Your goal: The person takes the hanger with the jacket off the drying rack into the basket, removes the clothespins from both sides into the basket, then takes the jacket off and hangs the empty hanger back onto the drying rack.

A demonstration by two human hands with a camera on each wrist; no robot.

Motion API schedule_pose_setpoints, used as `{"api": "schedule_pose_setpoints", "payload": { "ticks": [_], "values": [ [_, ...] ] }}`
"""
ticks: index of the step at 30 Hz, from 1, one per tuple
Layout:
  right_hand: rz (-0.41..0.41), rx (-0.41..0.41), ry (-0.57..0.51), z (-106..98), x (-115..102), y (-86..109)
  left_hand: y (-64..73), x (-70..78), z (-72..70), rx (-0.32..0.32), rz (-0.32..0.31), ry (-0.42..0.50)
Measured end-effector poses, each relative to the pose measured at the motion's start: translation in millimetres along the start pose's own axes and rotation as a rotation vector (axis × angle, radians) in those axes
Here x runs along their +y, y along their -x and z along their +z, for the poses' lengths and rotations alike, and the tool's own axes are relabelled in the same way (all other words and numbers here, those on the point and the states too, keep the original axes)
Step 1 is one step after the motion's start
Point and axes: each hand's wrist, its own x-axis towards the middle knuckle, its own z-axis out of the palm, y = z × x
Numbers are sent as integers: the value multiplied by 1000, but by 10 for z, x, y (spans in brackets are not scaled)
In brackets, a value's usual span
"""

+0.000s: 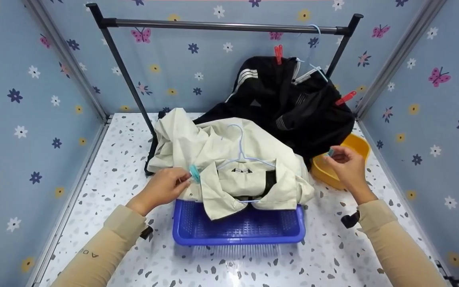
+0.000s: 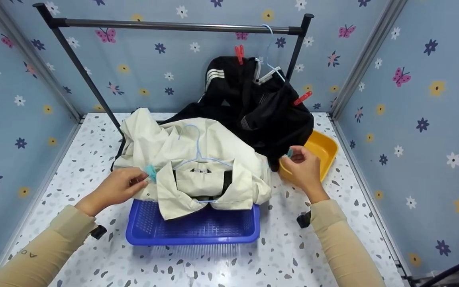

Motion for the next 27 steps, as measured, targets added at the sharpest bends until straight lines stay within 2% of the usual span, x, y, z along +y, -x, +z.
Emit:
{"api": "schedule_pose_setpoints", "payload": {
  "ticks": [4, 13, 18, 23, 27],
  "values": [
    [17, -9, 42, -73, 103, -39, 5, 6, 1, -2, -7, -3],
    [88, -94, 208, -248, 386, -165, -1, 9, -14, -18, -11, 4],
    [122, -169, 303, -304, 540, -244, -1, 1, -13, -14, -16, -5],
    [194, -260, 338, -328, 674, -307, -5, -6, -6, -18, -14, -7],
    [206, -328, 375, -330, 784, -339, -1, -2, 3, -14, -4, -2]
  ]
}}
